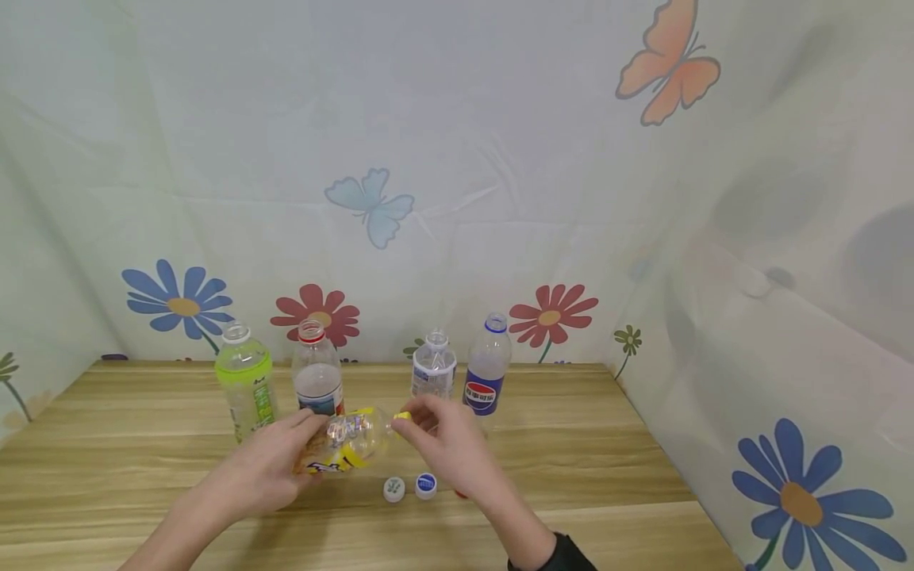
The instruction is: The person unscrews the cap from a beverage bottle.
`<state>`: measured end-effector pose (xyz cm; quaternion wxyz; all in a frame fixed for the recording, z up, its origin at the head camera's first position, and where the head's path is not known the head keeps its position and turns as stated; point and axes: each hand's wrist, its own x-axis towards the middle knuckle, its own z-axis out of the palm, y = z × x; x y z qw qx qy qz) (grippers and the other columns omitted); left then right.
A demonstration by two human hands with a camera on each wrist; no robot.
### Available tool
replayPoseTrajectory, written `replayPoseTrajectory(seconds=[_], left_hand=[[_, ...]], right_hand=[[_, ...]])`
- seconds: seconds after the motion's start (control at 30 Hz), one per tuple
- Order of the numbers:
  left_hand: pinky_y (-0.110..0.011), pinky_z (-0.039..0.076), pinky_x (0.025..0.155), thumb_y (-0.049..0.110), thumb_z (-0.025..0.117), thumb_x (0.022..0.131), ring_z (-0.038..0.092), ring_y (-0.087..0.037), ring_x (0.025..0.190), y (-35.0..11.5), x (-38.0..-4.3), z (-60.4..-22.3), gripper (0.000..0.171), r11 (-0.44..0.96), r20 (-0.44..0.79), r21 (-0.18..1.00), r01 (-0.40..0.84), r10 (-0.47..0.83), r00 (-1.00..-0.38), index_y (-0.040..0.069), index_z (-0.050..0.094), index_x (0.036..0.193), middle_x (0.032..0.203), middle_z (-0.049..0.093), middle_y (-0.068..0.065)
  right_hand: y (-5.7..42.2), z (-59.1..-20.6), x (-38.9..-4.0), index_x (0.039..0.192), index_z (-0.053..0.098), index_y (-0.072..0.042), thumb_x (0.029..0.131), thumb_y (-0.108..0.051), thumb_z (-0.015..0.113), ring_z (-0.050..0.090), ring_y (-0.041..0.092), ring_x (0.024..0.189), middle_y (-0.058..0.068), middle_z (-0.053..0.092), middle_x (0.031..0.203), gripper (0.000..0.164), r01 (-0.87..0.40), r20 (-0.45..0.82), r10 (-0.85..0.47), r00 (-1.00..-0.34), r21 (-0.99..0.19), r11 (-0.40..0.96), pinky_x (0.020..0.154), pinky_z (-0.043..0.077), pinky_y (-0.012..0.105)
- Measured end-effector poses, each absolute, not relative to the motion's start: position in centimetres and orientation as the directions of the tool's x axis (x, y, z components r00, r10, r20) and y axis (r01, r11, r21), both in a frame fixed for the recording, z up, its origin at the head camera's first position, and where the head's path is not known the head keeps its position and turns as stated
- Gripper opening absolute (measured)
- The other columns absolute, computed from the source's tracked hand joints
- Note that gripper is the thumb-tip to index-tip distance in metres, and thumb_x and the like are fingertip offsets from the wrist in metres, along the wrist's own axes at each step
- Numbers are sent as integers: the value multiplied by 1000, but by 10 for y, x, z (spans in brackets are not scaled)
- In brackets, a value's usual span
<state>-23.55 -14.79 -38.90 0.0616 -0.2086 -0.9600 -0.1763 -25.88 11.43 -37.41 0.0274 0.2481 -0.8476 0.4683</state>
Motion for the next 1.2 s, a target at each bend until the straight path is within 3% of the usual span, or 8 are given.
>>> replayPoseTrajectory(seconds=[1.2], left_hand=[[-34, 47, 90, 14, 86, 73, 56, -11, 98, -148, -235, -390, 62, 859, 197, 306, 411, 365, -910, 9, 58, 128, 110, 56, 6]], right_hand=[[113, -371, -257, 116, 65, -6, 89, -1, 71, 61, 22, 100, -1, 62, 107, 29, -444, 315, -406, -858, -852, 277, 82, 52, 25]])
